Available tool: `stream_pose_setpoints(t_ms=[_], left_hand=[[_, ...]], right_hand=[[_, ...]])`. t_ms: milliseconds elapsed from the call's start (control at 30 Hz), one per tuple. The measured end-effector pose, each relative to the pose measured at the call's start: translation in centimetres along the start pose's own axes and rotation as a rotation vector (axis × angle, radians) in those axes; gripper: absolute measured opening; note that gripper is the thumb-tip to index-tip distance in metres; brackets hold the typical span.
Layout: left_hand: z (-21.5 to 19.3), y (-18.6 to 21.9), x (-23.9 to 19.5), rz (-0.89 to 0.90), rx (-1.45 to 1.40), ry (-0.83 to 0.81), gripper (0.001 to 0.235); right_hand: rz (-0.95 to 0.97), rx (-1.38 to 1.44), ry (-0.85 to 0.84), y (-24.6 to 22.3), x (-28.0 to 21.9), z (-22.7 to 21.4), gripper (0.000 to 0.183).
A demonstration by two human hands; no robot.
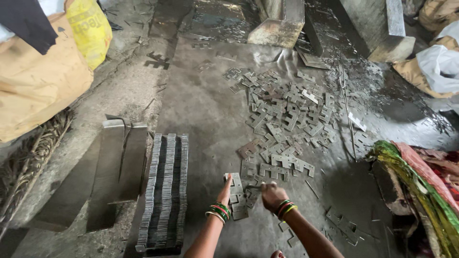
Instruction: The person gathers metal plates from the floor, aligns and stacks them together by hand, and arranges the stacks into rows.
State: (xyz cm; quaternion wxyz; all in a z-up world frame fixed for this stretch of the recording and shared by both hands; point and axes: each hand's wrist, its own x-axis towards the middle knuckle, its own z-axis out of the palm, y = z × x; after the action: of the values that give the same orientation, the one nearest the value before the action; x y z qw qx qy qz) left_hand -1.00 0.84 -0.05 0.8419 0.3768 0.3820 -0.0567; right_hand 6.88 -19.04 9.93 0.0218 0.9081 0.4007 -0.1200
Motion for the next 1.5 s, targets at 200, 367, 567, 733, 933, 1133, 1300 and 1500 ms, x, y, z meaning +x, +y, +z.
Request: stream_pose_setpoints(t_ms=[200,367,567,733,933,1133,1300,1500], left_hand=[[0.2,0.3,-0.9,0.024,-0.06,-0.221,0.116],[2.0,1.4,-4.2,0.05,0.171,-0.169,0.119],[3.2,-0.2,-3.4,0.131,0.261,-0.223,0.124],[3.6,-0.6,-3.0,0.116,0.237,-0.228,0.118],[3.7,-1.8,-2.5,0.17,0.256,-0.174,0.111],[4.3,-1.1,-6.3,0.191,0.109,-0.188,0.087],[4.4,-0.5,-9.6,0.222,0.142,-0.147,0.086],[4.6,-1.0,-9.0,0.242,0.236,-0.014,0.089]], right_hand=[[-0.232,-0.007,0.607,0.0,-5.4,-3.0,0.044],[0.31,0.122,0.066,3.2,-9.0,1.0,0.06],[0.543,0.19,-0.071,5.5,-10.9,7.7,0.052],[0.701,0.364,0.045,5.1,-11.1,8.1,0.051],[0.7,0.433,0.134,4.7,-11.6,7.1,0.043],[0.74,0.341,0.032,5.0,-11.6,6.2,0.033],[0.702,0.28,0.062,4.0,-11.5,6.8,0.061],[0.66,0.297,0.245,3.1,-11.6,7.5,0.046]])
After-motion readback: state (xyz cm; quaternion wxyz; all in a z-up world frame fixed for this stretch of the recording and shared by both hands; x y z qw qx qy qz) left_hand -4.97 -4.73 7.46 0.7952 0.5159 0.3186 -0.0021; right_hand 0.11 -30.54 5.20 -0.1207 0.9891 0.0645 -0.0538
